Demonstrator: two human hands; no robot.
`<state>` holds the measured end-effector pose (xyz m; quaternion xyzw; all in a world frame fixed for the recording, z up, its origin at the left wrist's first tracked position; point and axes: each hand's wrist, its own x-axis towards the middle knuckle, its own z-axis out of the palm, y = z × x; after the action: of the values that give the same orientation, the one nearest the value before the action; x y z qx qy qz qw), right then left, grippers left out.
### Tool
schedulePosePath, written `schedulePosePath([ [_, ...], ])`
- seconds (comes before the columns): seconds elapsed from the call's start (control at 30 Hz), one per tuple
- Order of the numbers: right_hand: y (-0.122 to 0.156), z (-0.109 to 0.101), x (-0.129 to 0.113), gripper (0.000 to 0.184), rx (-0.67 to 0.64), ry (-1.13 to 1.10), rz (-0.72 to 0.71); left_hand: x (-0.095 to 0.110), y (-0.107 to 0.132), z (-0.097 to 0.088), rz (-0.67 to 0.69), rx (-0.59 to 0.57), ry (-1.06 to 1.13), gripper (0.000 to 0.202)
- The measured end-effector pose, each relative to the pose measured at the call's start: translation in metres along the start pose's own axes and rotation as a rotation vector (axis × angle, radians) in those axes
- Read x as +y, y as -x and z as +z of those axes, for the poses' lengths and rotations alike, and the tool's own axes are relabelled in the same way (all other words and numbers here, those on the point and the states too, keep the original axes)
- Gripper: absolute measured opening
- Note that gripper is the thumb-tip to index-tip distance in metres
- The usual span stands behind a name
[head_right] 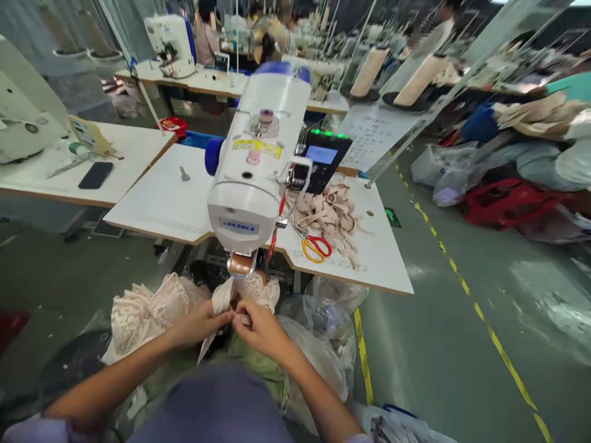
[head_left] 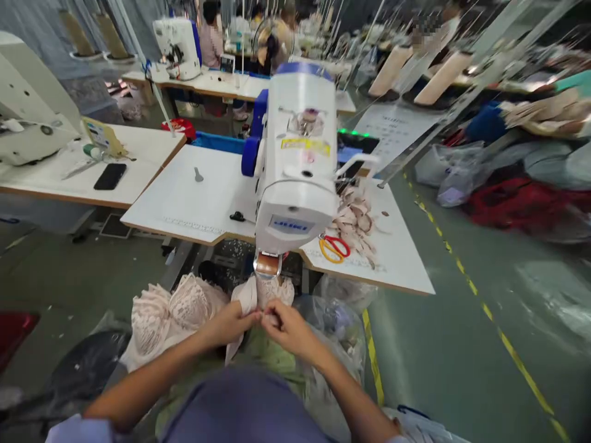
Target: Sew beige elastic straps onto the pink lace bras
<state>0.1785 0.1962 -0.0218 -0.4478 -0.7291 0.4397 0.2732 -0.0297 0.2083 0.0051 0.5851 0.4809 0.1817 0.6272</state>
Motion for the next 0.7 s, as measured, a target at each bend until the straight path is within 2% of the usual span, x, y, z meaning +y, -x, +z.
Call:
schedulePosePath([
  [0.13,0.009,0.0,0.016,0.013,0.438,-0.012,0.131,-0.006,-0.004,-0.002,-0.019,0.091,0.239,0.041],
  [0.2,0.014,0.001,0.019,0.014,0.576,0.022,0.162,-0.009,-0.004,-0.002,-0.01,0.122,0.376,0.047],
  [0.27,0.017,0.004,0.015,0.014,0.565,0.06,0.118,-0.012,-0.003,-0.001,-0.042,0.142,0.426,0.05],
  [0.33,0.017,0.009,0.006,0.014,0.491,0.092,0.021,-0.013,-0.003,0.003,-0.085,0.177,0.454,0.047],
  [0.43,0.013,0.019,-0.009,0.014,0.446,0.126,-0.091,-0.012,-0.004,0.012,-0.073,0.269,0.581,0.039],
  [0.57,0.001,0.027,-0.018,0.015,0.508,0.154,-0.105,-0.008,-0.008,0.024,-0.004,0.363,0.644,0.039],
  [0.7,-0.004,0.03,-0.016,0.017,0.51,0.134,-0.048,-0.006,-0.007,0.029,-0.011,0.4,0.554,0.042],
])
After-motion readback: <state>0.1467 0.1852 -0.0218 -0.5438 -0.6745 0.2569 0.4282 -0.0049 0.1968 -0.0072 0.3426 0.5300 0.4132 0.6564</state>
